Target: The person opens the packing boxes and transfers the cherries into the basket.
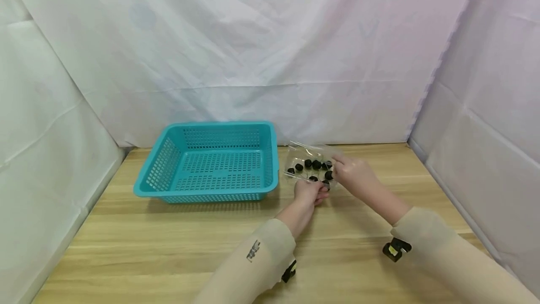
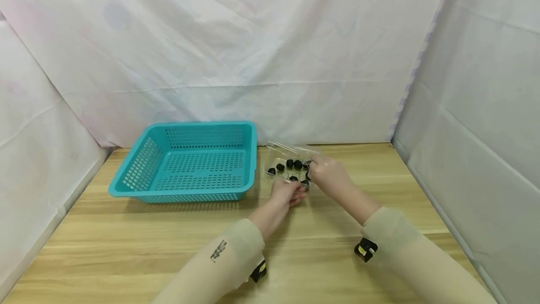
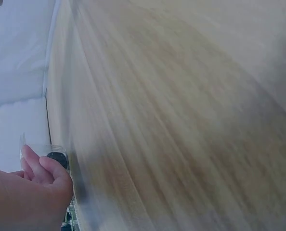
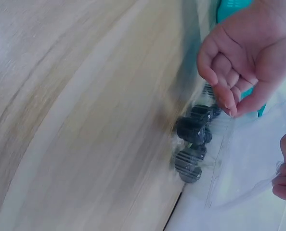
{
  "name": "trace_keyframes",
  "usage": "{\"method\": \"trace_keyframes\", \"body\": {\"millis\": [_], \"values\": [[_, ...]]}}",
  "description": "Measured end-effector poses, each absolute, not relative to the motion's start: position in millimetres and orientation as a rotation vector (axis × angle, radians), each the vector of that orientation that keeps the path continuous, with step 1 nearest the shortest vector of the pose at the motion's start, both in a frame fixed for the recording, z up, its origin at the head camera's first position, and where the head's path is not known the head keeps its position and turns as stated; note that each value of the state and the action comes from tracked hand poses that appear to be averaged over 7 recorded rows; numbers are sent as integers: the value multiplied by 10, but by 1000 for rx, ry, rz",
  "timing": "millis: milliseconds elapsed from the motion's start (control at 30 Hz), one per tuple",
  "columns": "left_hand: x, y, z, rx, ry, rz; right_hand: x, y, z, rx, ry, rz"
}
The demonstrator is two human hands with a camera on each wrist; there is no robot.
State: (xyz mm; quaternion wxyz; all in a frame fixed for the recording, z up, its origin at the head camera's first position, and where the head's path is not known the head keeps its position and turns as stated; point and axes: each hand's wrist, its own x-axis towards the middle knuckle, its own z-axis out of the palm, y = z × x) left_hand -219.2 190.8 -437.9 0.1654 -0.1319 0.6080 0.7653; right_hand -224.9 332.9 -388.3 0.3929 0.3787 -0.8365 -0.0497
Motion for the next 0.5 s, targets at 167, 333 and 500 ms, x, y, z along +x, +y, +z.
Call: {"method": "trace_keyframes", "body": {"millis": [167, 333, 500], "values": [[-2195, 1921, -4387, -392, 1743, 2170, -2256, 3364, -3864, 987, -2121, -135], [-2186, 1923, -4391, -399, 1724, 2188, -2250, 3390, -3862, 976, -2138, -113], [-2168, 1916, -4404, -394, 1704, 2199, -2248, 3417, -3849, 969, -2143, -94]]}}
